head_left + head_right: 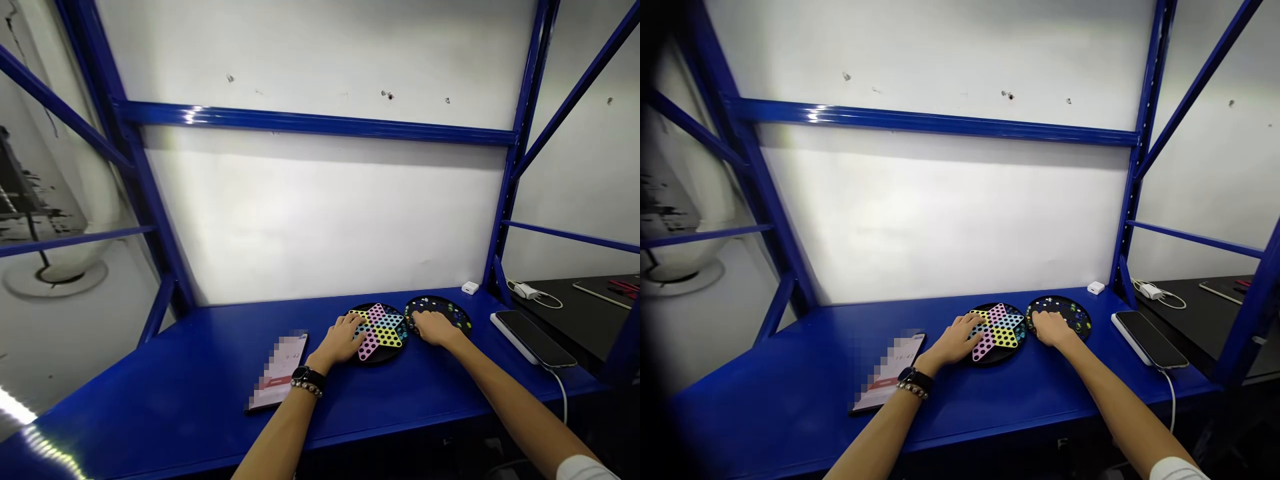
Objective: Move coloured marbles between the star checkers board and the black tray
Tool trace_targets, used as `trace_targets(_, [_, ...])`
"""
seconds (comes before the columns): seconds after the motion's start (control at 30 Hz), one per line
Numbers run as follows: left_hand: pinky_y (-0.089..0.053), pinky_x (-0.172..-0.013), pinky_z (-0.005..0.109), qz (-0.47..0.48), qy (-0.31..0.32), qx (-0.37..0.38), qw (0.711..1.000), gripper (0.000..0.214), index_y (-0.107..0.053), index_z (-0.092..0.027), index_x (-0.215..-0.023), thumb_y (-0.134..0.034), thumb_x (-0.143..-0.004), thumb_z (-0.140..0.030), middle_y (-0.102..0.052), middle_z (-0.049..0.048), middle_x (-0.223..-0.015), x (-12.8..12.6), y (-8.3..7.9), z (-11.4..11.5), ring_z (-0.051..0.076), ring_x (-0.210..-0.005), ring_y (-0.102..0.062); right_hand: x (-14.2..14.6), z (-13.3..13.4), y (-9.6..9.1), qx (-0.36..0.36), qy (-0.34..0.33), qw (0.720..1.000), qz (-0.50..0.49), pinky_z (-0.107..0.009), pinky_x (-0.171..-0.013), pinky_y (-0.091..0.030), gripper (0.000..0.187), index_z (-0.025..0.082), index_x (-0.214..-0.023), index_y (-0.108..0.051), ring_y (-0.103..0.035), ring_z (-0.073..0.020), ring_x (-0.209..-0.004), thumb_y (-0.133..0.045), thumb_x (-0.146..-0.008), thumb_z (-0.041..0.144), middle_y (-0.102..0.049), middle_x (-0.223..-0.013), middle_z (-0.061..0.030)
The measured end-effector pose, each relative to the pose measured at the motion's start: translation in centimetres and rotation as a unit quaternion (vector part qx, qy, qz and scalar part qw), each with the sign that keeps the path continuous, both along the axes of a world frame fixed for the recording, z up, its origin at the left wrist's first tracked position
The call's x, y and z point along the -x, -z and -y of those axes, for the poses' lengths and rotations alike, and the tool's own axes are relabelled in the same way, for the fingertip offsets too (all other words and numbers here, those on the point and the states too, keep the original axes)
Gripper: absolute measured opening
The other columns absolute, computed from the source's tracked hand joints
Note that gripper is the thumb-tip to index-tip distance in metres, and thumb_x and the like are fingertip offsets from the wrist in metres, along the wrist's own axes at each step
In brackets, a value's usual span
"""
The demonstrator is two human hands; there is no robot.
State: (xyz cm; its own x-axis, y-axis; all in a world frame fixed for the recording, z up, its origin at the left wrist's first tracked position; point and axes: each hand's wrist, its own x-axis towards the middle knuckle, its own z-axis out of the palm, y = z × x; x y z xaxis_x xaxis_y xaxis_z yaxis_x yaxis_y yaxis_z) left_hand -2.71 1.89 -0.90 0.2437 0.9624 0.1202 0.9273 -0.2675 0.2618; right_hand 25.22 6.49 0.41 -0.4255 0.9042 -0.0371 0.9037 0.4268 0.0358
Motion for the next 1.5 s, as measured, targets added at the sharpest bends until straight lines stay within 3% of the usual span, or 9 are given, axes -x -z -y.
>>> trace_targets(0.37, [-0.044, -0.105, 0.045, -0.002, -0.004, -0.006, 1.000, 0.039, -0.055, -0.029, -0.130, -0.041, -0.096, -0.039, -0.049, 0.0057, -0.145, 0.0, 0.1, 0.0, 0.029, -0.131, -0.046, -0.5, -1.0, -0.3, 0.105, 0.057, 0.991, -0.062, -0.039, -0.081, -0.046, 0.029, 0.012, -0.118, -0.057, -0.065, -0.0337, -0.107, -0.043, -0.096, 0.024, -0.065, -0.120, -0.0237])
trace_targets(0.57, [-0.045, -0.104, 0.045, -0.003, 0.003, -0.010, 1.000, 0.039, -0.055, -0.030, -0.130, -0.040, -0.096, -0.041, -0.050, 0.0056, -0.144, 0.1, 0.2, 0.0, 0.029, -0.130, -0.046, -1.5, -2.8, 0.8, 0.117, 0.062, 0.979, -0.152, -0.033, -0.074, -0.044, 0.013, 0.016, -0.094, -0.058, -0.065, -0.0247, -0.091, -0.046, -0.092, 0.022, -0.068, -0.103, -0.0149])
trace_targets(0.77, [-0.045, -0.104, 0.046, -0.001, -0.005, -0.005, 1.000, 0.042, -0.054, -0.028, -0.132, -0.040, -0.096, -0.041, -0.049, 0.0073, -0.146, -0.1, -0.1, 0.2, 0.030, -0.131, -0.046, -3.7, -4.1, 1.5, 0.169, 0.107, 0.877, -0.436, -0.023, -0.047, -0.030, 0.017, 0.023, -0.086, -0.044, -0.034, -0.0106, -0.044, -0.031, -0.094, 0.032, -0.040, -0.059, 0.0064])
trace_targets(0.9, [-0.045, -0.104, 0.046, -0.003, -0.004, 0.001, 1.000, 0.042, -0.055, -0.027, -0.132, -0.040, -0.096, -0.041, -0.049, 0.0077, -0.146, -0.2, -0.3, 0.2, 0.030, -0.131, -0.046, -4.0, -3.6, 0.7, 0.262, 0.105, 0.792, -0.542, -0.022, -0.044, -0.019, 0.024, 0.023, -0.085, -0.046, -0.018, -0.0085, -0.041, -0.034, -0.091, 0.043, -0.028, -0.056, 0.0094])
trace_targets(0.97, [-0.045, -0.104, 0.046, -0.004, -0.003, 0.003, 1.000, 0.042, -0.054, -0.027, -0.133, -0.039, -0.096, -0.042, -0.048, 0.0075, -0.146, -0.2, -0.3, 0.2, 0.030, -0.131, -0.046, -3.6, -3.0, 0.6, 0.271, 0.089, 0.808, -0.515, -0.023, -0.045, -0.019, 0.031, 0.023, -0.076, -0.047, -0.020, -0.0086, -0.042, -0.038, -0.091, 0.048, -0.029, -0.054, 0.0086])
trace_targets(1.07, [-0.045, -0.104, 0.045, -0.008, -0.006, 0.001, 1.000, 0.042, -0.054, -0.028, -0.133, -0.039, -0.096, -0.042, -0.049, 0.0070, -0.145, -0.2, -0.3, 0.2, 0.030, -0.130, -0.047, -2.7, -2.0, 0.8, 0.156, 0.042, 0.909, -0.384, -0.024, -0.052, -0.026, 0.039, 0.021, -0.060, -0.044, -0.035, -0.0108, -0.048, -0.046, -0.091, 0.044, -0.040, -0.052, 0.0039])
trace_targets(1.13, [-0.045, -0.104, 0.044, -0.010, -0.008, 0.000, 1.000, 0.041, -0.054, -0.028, -0.132, -0.039, -0.096, -0.041, -0.049, 0.0069, -0.145, -0.2, -0.2, 0.2, 0.030, -0.130, -0.047, -2.2, -1.3, 0.9, 0.088, 0.020, 0.949, -0.301, -0.025, -0.057, -0.029, 0.037, 0.020, -0.060, -0.048, -0.047, -0.0129, -0.057, -0.050, -0.091, 0.040, -0.052, -0.058, 0.0007])
trace_targets(1.27, [-0.043, -0.106, 0.045, -0.007, -0.003, -0.007, 1.000, 0.041, -0.054, -0.027, -0.132, -0.040, -0.096, -0.039, -0.049, 0.0071, -0.145, -0.1, 0.0, 0.0, 0.029, -0.129, -0.047, -1.8, -0.2, 0.5, 0.069, 0.015, 0.971, -0.228, -0.024, -0.064, -0.034, 0.023, 0.020, -0.083, -0.059, -0.058, -0.0159, -0.073, -0.052, -0.093, 0.039, -0.065, -0.078, -0.0018])
trace_targets(1.5, [-0.046, -0.104, 0.044, -0.009, -0.002, -0.005, 1.000, 0.039, -0.055, -0.029, -0.131, -0.039, -0.096, -0.039, -0.050, 0.0056, -0.144, -0.1, 0.0, 0.1, 0.029, -0.130, -0.047, -2.2, 0.4, 0.4, 0.053, -0.004, 0.991, -0.126, -0.028, -0.068, -0.035, 0.024, 0.021, -0.098, -0.062, -0.062, -0.0237, -0.087, -0.046, -0.097, 0.039, -0.068, -0.096, -0.0085])
